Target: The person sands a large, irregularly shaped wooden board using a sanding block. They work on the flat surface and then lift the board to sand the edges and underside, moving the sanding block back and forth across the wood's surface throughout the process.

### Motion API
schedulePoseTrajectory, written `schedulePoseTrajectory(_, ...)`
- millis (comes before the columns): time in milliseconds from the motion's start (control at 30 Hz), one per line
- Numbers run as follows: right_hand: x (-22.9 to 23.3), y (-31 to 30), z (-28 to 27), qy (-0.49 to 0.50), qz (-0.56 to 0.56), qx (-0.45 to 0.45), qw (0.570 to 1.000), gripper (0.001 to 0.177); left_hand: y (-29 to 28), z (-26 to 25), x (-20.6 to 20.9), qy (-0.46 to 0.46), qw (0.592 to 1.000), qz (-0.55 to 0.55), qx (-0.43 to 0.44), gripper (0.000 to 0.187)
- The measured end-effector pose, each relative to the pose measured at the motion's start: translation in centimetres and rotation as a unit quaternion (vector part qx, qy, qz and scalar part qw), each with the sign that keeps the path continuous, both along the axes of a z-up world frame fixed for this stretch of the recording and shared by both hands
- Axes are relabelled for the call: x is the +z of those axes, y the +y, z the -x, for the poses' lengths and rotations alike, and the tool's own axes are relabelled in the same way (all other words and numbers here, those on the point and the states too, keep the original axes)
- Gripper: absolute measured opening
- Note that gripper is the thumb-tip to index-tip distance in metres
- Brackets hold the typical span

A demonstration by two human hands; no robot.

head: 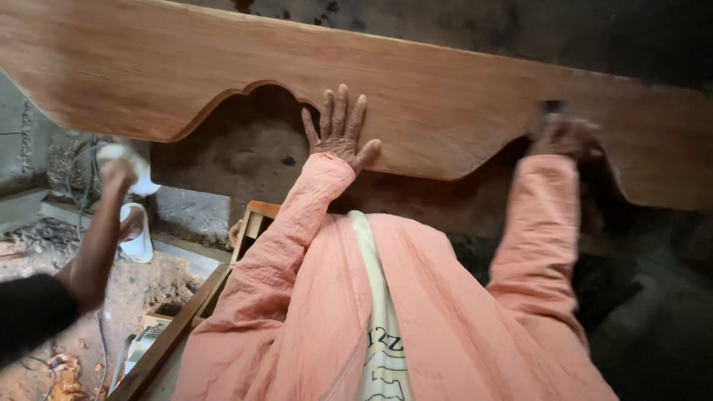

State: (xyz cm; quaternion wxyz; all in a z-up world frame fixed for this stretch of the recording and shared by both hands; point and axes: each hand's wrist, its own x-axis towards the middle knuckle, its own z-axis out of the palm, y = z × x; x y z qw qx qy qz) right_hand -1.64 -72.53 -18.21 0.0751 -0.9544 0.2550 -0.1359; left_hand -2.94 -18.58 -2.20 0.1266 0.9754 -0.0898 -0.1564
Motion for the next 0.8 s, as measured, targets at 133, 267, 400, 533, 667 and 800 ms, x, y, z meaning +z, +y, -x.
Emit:
schedulePoseTrajectory(133, 0.9, 4.6, 1.3, 0.156, 0.093, 0.021, 0.983, 0.086, -0.2, -0.1, 0.8, 0.031, 0.999, 0.018, 0.005, 0.098)
schedulePoseTrajectory(267, -4.6, -6.2, -1.7, -0.286, 0.405, 0.122, 0.86, 0.094, 0.1, -0.3, 1.2, 0.031, 0.999, 0.02, 0.01, 0.1)
schedulePoseTrajectory(400, 6.1, -3.1, -1.6, -0.011, 0.226, 0.074, 0.971, 0.058, 0.0, -0.3, 0.9, 0.029, 0.999, 0.017, 0.012, 0.101)
schedulePoseTrajectory(533, -6.7, -4.2, -3.1, -0.085, 0.381, -0.085, 0.917, 0.064, -0.2, -0.1, 0.9, 0.029, 0.999, 0.012, 0.015, 0.1)
schedulePoseTrajectory(667, 6.2, 9.4, 0.1, 0.126, 0.117, 0.047, 0.984, 0.086, 0.0, -0.3, 0.3, 0.032, 0.999, 0.015, 0.013, 0.101)
schedulePoseTrajectory(800, -0.9, -9.9, 0.9, -0.14, 0.439, -0.002, 0.888, 0.106, -0.2, -0.1, 0.5, 0.032, 0.999, 0.018, 0.012, 0.099)
